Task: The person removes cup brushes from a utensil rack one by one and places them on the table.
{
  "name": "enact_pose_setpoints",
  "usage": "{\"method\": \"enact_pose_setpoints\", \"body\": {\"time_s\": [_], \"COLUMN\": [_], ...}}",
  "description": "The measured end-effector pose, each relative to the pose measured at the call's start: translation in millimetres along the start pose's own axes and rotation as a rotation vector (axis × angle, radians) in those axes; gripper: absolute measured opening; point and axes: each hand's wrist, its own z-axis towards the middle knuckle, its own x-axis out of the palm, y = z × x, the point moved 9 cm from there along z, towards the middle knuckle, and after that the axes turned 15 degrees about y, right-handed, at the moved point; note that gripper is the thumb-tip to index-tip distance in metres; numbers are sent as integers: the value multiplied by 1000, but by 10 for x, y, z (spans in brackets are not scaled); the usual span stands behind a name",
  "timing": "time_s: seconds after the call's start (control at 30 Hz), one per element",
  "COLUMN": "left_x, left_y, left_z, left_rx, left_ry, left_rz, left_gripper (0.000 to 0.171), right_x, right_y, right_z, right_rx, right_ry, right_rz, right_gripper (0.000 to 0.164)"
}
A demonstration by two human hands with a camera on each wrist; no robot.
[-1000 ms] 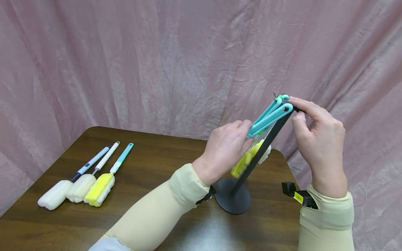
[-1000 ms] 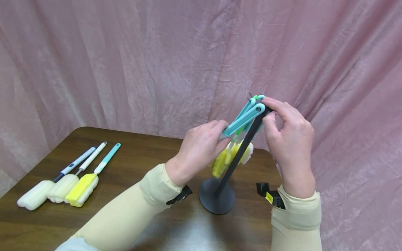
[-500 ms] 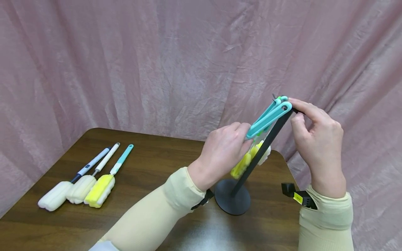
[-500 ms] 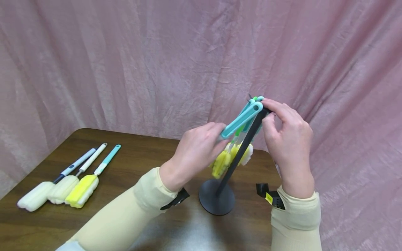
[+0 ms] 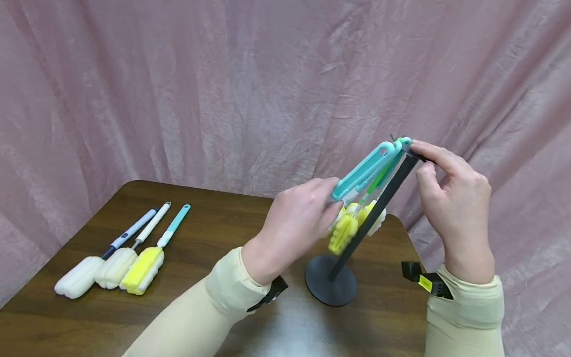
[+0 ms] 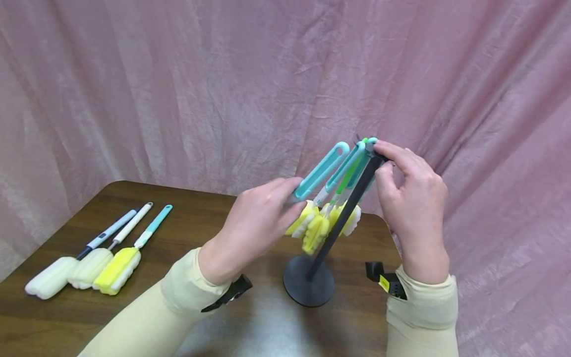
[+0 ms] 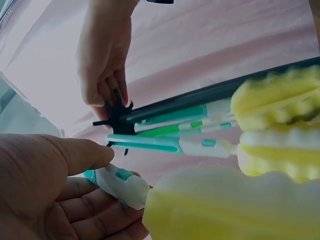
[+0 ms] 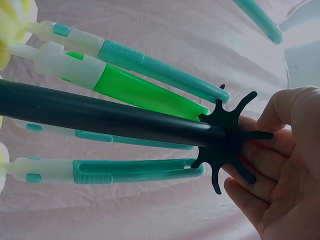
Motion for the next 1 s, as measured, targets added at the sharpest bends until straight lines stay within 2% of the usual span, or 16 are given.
{"method": "enact_pose_setpoints", "body": {"time_s": [0.2, 0.37, 0.5, 0.73, 1.0], "left_x": [-65, -61, -2, 184, 349], "left_y": [105, 239, 384, 685, 898], "left_z": [-162, -326, -466, -738, -980], "left_rx": [-33, -82, -134, -256, -350], "left_ry": [-9, 7, 41, 121, 185], "left_rz": [-30, -51, -67, -124, -180], "left_gripper": [22, 28, 29, 19, 22], "right_x": [-29, -42, -45, -34, -29], "right_y": [26, 35, 18, -12, -25], "right_z": [-5, -19, -19, 0, 13], "right_rx": [10, 20, 14, 24, 44], "right_ry": [1, 4, 1, 0, -3], "right_rz": [-3, -1, 3, 10, 11], "right_gripper": [38, 39, 39, 40, 41]}}
